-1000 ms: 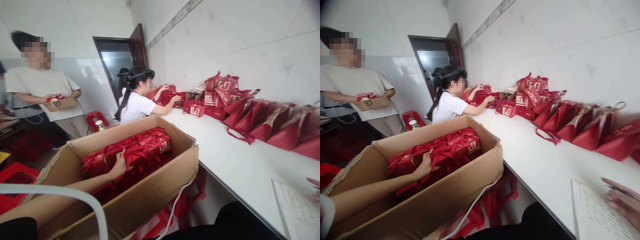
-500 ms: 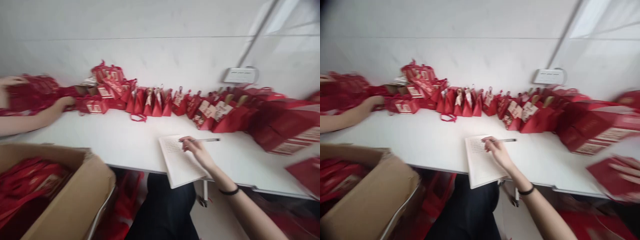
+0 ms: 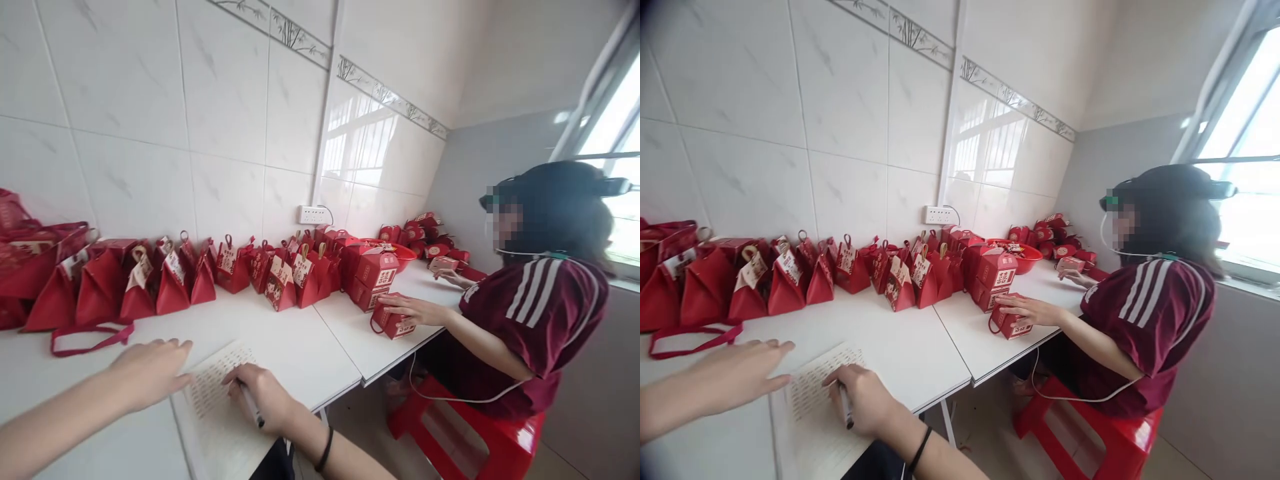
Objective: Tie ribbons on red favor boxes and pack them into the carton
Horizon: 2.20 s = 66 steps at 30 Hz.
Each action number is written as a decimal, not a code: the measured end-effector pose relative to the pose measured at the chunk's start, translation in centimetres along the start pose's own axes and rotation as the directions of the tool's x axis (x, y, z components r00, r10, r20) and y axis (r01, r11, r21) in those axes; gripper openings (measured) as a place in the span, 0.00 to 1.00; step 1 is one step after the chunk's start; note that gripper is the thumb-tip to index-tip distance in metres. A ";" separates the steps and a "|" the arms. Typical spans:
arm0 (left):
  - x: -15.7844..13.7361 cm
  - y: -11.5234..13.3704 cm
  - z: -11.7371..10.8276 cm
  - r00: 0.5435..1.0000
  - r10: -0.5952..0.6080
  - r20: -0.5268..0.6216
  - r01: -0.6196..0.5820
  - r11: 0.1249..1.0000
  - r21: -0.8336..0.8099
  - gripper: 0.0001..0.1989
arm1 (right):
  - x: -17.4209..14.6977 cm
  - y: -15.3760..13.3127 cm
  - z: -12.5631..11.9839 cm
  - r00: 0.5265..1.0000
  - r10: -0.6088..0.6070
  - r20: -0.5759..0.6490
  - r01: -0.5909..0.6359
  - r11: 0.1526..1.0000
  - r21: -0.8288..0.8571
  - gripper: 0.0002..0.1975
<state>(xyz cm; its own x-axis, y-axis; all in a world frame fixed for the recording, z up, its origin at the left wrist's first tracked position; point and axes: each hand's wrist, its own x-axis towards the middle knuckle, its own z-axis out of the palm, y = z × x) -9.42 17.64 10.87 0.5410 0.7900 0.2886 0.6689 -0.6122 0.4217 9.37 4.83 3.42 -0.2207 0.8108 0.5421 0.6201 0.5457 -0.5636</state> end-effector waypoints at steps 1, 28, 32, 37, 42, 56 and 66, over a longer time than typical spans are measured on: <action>0.8 0.5 1.8 0.994 0.031 0.105 -0.047 0.988 0.146 0.17 | 0.1 0.0 0.2 1.000 -0.001 0.001 0.001 0.999 -0.045 0.12; -0.1 -1.6 9.3 0.989 0.144 -0.011 -0.145 0.983 -0.115 0.20 | -2.8 2.5 -3.0 0.804 0.399 -0.441 -0.295 0.912 0.286 0.28; -0.3 -1.3 9.1 0.994 0.111 0.014 -0.109 0.987 -0.119 0.17 | -3.4 6.6 -8.7 0.576 0.521 -0.630 -0.393 0.852 0.345 0.29; -0.5 -1.5 9.2 0.991 0.134 0.002 -0.133 0.983 -0.123 0.14 | -2.6 10.6 -15.6 0.289 0.571 -0.768 -0.427 0.795 0.430 0.24; -0.4 -2.0 9.7 0.987 0.157 -0.035 -0.161 0.979 -0.129 0.13 | -0.7 12.5 -18.2 0.194 0.683 -0.704 -0.375 0.715 0.590 0.21; 2.1 -0.7 9.5 0.969 0.239 -0.053 -0.241 0.970 -0.027 0.12 | 0.2 13.9 -14.6 0.210 0.657 -0.724 -0.305 0.747 0.590 0.23; 2.4 -0.7 10.3 0.988 0.104 0.117 -0.096 0.993 -0.073 0.13 | 3.1 8.5 -8.0 0.566 0.553 -0.612 -0.410 0.832 0.373 0.20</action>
<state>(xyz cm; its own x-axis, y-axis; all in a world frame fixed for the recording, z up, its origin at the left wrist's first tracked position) -3.37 19.61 2.44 0.6637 0.7121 0.2287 0.5748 -0.6813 0.4532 19.95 10.26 5.26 0.6785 0.6310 0.3761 0.3257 0.2004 -0.9240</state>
